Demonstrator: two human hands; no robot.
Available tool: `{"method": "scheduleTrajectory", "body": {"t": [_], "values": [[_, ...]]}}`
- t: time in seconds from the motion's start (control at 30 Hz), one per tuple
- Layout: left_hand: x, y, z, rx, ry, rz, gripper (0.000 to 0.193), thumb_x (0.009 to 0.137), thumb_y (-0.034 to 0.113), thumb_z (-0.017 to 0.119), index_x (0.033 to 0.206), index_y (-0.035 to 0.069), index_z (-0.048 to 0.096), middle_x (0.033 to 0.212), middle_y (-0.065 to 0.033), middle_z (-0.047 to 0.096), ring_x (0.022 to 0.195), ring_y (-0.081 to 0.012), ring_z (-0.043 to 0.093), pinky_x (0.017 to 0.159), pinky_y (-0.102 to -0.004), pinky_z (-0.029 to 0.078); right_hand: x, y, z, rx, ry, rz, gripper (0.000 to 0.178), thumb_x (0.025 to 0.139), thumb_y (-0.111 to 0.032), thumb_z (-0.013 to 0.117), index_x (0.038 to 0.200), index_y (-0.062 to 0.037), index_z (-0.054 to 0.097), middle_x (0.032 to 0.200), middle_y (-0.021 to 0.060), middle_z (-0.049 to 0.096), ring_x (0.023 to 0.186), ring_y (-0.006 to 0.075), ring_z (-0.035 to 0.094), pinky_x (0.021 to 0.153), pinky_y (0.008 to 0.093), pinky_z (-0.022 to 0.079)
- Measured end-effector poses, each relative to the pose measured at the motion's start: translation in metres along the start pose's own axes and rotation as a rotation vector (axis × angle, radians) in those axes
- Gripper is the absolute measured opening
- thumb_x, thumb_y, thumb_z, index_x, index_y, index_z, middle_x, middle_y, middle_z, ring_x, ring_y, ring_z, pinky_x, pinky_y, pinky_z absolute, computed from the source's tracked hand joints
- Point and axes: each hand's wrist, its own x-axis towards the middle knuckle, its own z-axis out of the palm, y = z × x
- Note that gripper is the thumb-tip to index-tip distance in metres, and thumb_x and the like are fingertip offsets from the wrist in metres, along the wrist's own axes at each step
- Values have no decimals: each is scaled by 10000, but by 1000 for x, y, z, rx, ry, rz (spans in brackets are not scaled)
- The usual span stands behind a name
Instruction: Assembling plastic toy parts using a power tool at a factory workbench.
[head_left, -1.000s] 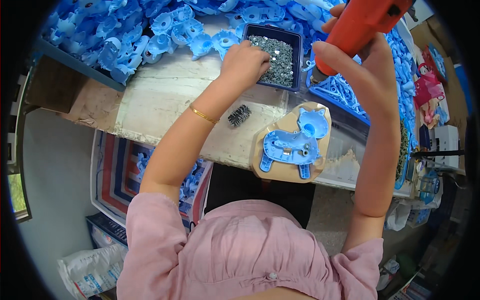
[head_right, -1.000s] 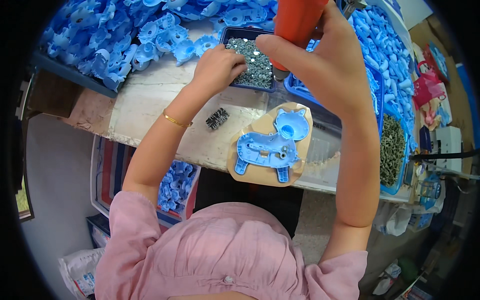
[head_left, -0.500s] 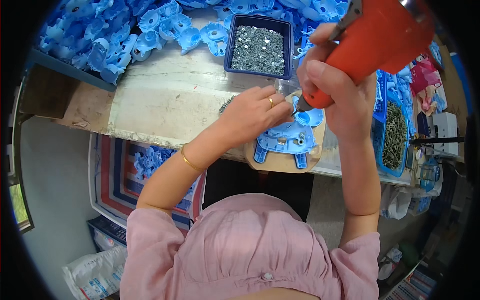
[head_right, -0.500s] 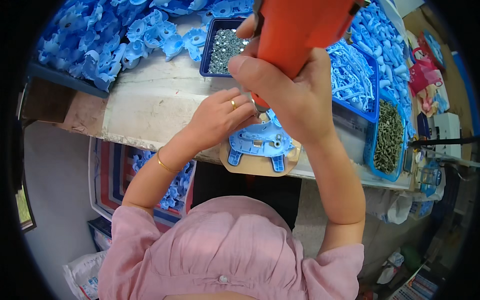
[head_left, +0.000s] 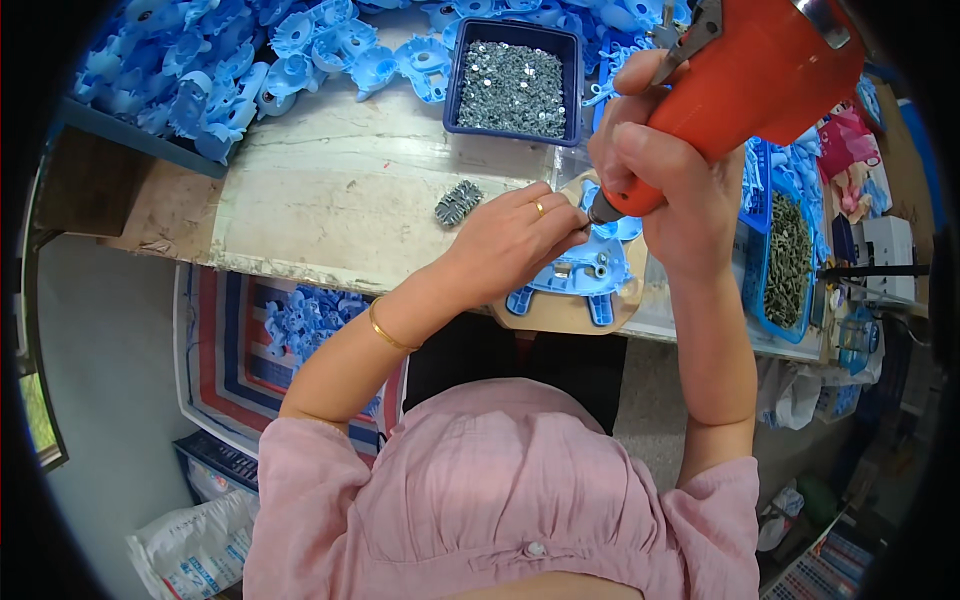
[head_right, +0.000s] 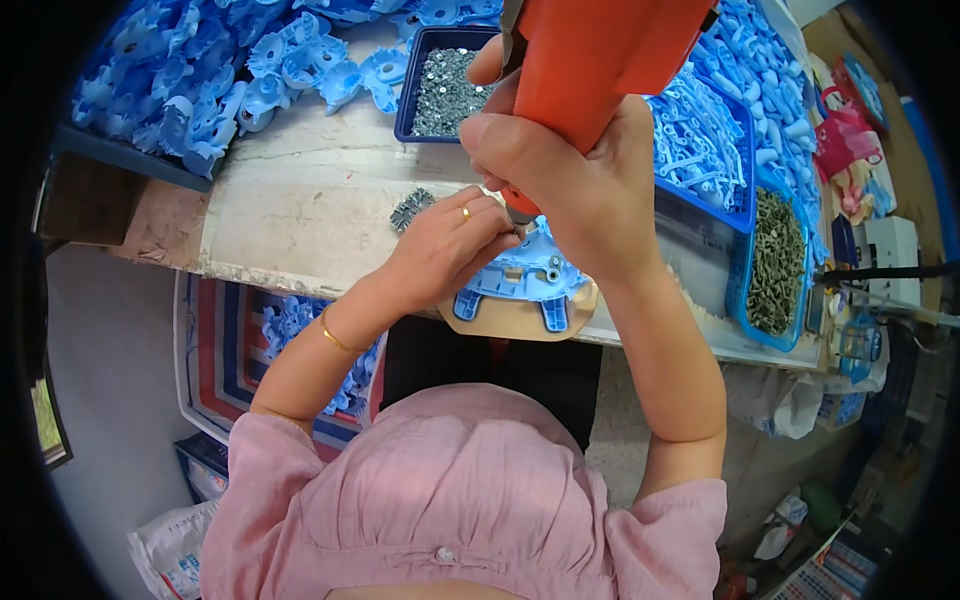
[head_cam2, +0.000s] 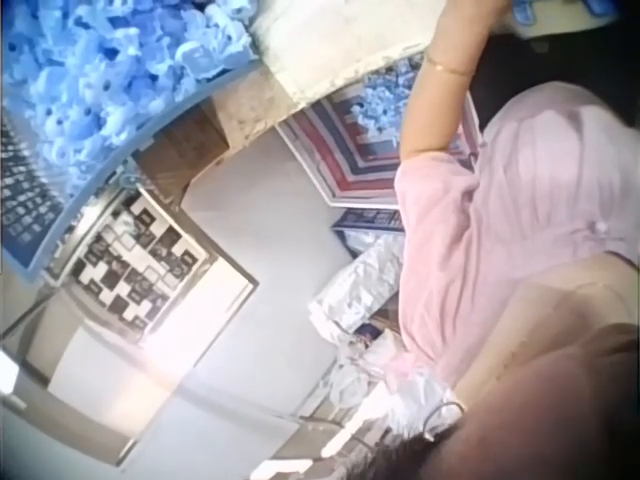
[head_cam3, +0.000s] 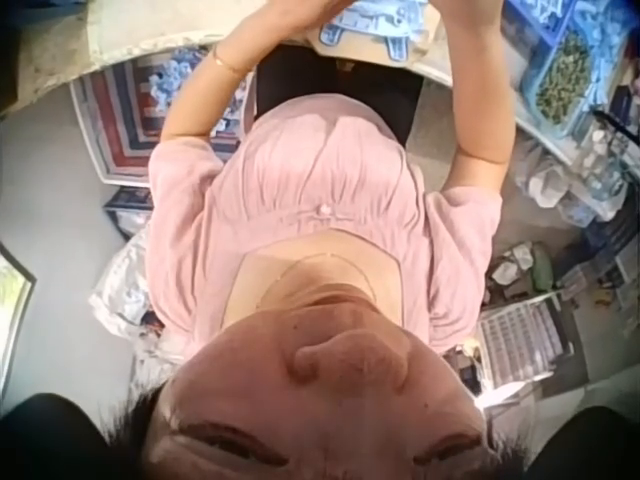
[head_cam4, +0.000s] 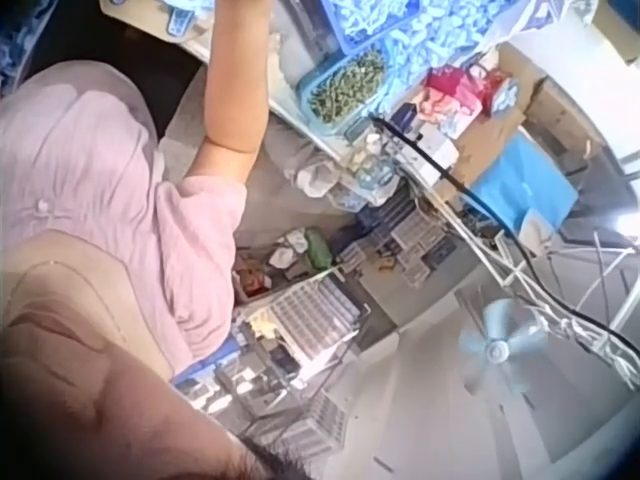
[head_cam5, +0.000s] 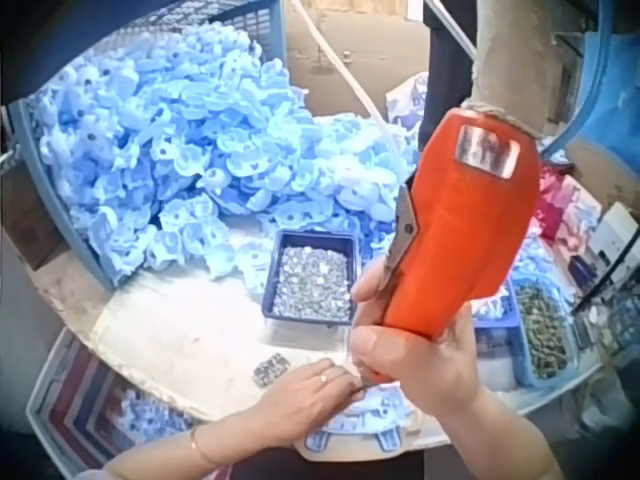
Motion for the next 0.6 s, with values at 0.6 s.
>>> {"method": "scheduleTrajectory", "body": {"t": [0.6], "values": [[-28,9,-19,78,-234,-262,734,723,466,812,1263,42,553,1302,-115,572,1164,-324,531,985,-433,439,-29,46,20,37,44,181,296,817,-3,615,1107,12,557,753,50,577,618,111,549,573,267,451]]}}
